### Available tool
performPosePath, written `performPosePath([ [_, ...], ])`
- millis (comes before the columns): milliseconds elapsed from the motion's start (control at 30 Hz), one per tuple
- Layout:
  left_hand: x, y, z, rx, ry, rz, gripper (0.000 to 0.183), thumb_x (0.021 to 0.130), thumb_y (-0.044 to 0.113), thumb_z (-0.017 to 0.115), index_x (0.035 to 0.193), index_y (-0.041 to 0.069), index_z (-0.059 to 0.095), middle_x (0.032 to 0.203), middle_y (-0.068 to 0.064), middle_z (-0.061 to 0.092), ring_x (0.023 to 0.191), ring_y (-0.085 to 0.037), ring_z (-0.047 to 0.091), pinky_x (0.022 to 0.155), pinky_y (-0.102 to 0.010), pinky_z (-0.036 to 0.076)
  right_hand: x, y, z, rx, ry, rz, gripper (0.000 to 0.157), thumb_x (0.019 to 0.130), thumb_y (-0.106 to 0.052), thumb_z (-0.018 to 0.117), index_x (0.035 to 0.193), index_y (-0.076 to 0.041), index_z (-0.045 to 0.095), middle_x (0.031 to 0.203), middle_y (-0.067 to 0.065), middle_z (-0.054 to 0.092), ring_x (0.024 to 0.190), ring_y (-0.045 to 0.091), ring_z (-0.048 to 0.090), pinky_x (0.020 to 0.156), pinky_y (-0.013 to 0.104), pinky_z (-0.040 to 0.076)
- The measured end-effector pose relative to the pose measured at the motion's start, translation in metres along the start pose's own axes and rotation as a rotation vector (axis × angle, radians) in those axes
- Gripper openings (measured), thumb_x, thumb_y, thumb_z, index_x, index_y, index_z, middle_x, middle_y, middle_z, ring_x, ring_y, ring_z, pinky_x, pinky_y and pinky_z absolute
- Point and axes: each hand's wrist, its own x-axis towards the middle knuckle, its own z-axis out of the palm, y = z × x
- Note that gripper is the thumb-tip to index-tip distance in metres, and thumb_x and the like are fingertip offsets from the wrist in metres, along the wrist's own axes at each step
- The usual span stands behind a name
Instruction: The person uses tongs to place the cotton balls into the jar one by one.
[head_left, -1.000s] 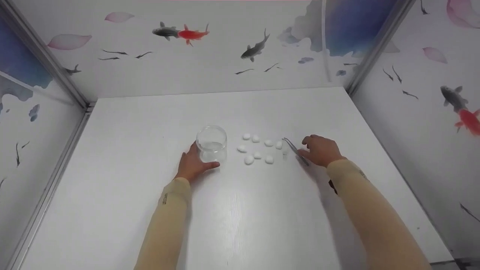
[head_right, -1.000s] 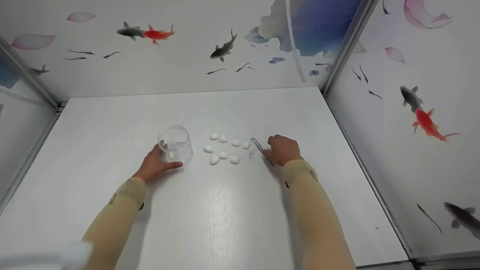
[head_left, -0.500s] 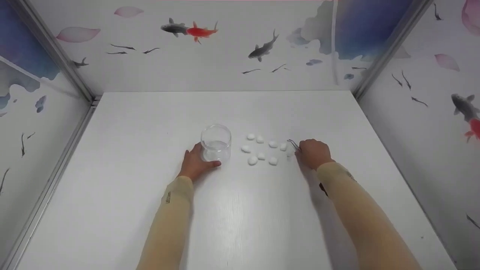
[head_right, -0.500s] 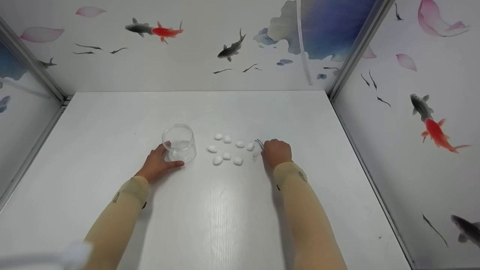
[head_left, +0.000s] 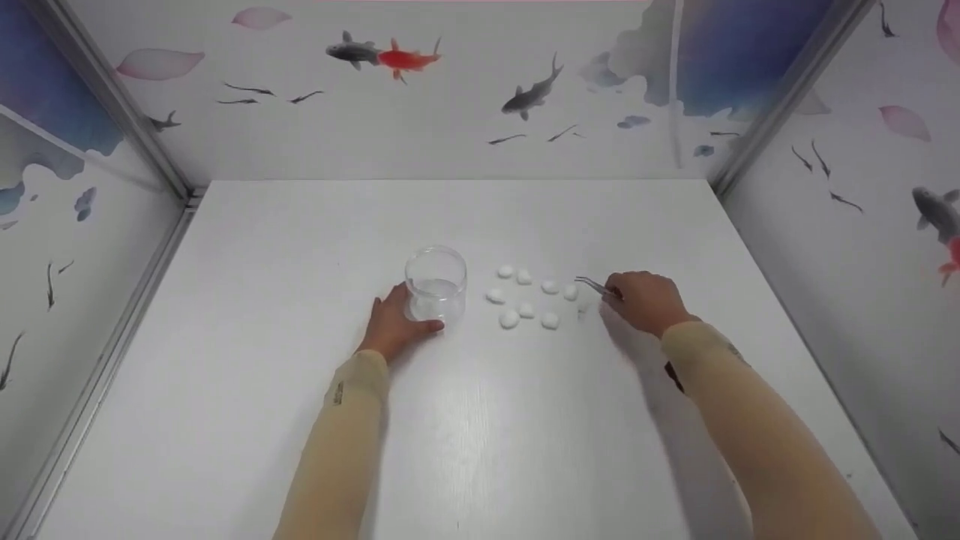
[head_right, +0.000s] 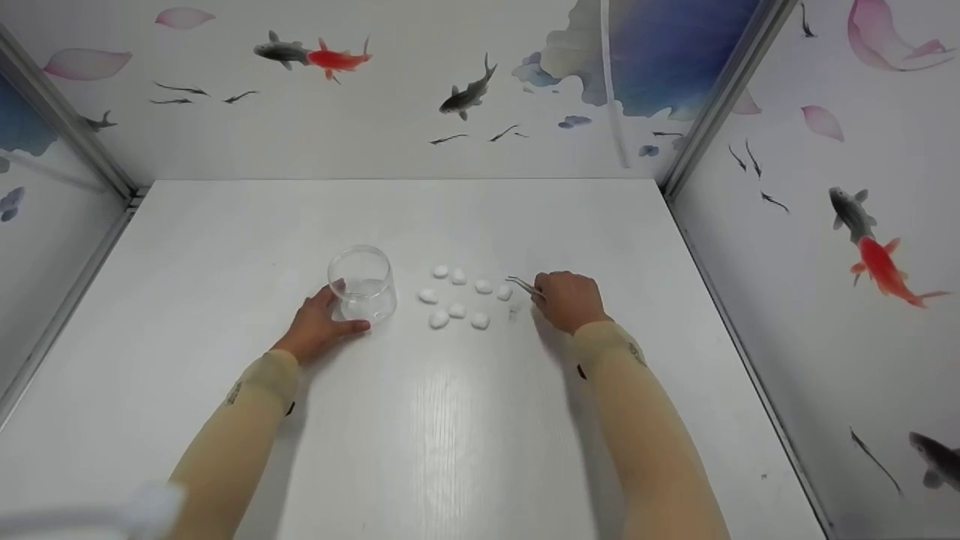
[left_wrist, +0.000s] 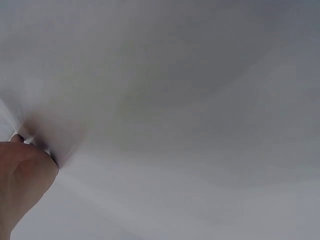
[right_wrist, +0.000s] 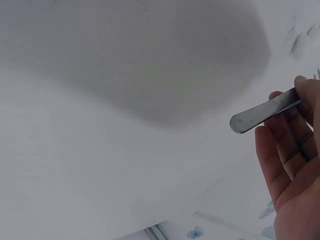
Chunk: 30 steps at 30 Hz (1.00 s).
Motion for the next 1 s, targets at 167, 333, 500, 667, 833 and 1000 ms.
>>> performPosePath([
  [167, 0.000, -0.001, 0.000, -0.006, 0.001, 0.013, 0.099, 0.077, 0.040, 0.086, 0.155, 0.009, 0.033, 0.156, -0.011, 0.038, 0.147, -0.027, 0.026, 0.123, -0.041, -0.006, -0.007, -0.009, -0.011, 0.052, -0.017, -0.060, 0.013, 0.094, -0.019, 0.069, 0.101, -0.009, 0.074, 0.084, 0.001, 0.067, 0.072, 0.020, 0.058, 0.068, 0.040, 0.054],
  [333, 0.001, -0.003, 0.001, -0.001, 0.003, 0.021, 0.102, 0.076, 0.042, 0.087, 0.154, 0.007, 0.033, 0.155, -0.012, 0.039, 0.147, -0.029, 0.027, 0.123, -0.041, -0.006, -0.012, -0.023, -0.014, 0.073, -0.047, -0.169, 0.010, 0.094, -0.021, 0.070, 0.097, -0.013, 0.075, 0.082, -0.004, 0.065, 0.072, 0.017, 0.057, 0.065, 0.038, 0.053],
  [500, 0.002, -0.005, 0.002, 0.012, 0.002, 0.021, 0.101, 0.077, 0.044, 0.085, 0.154, 0.007, 0.032, 0.155, -0.012, 0.039, 0.146, -0.028, 0.027, 0.123, -0.041, -0.007, -0.016, -0.033, -0.012, 0.056, -0.032, -0.283, 0.006, 0.092, -0.020, 0.073, 0.094, -0.015, 0.075, 0.082, -0.006, 0.064, 0.069, 0.013, 0.058, 0.061, 0.035, 0.052],
  [667, 0.003, -0.008, 0.002, 0.013, 0.008, 0.034, 0.101, 0.077, 0.044, 0.085, 0.154, 0.006, 0.032, 0.155, -0.013, 0.039, 0.146, -0.029, 0.027, 0.123, -0.043, -0.006, -0.017, -0.035, -0.009, 0.009, -0.008, -0.331, 0.008, 0.088, -0.016, 0.077, 0.095, -0.014, 0.077, 0.082, -0.004, 0.066, 0.069, 0.013, 0.061, 0.061, 0.036, 0.055],
  [833, 0.004, -0.010, 0.003, 0.025, 0.005, 0.021, 0.102, 0.077, 0.047, 0.085, 0.155, 0.008, 0.032, 0.156, -0.011, 0.038, 0.147, -0.028, 0.026, 0.123, -0.041, -0.007, -0.018, -0.036, -0.003, -0.008, -0.027, -0.331, 0.010, 0.087, -0.014, 0.078, 0.097, -0.014, 0.078, 0.085, -0.003, 0.069, 0.073, 0.013, 0.064, 0.065, 0.035, 0.057],
  [1000, 0.004, -0.009, 0.004, 0.029, 0.000, 0.021, 0.104, 0.076, 0.049, 0.085, 0.155, 0.008, 0.031, 0.157, -0.012, 0.037, 0.147, -0.028, 0.026, 0.123, -0.040, -0.007, -0.018, -0.038, 0.002, -0.027, -0.013, -0.351, 0.008, 0.086, -0.011, 0.078, 0.094, -0.013, 0.078, 0.082, -0.003, 0.069, 0.069, 0.012, 0.063, 0.062, 0.034, 0.057],
])
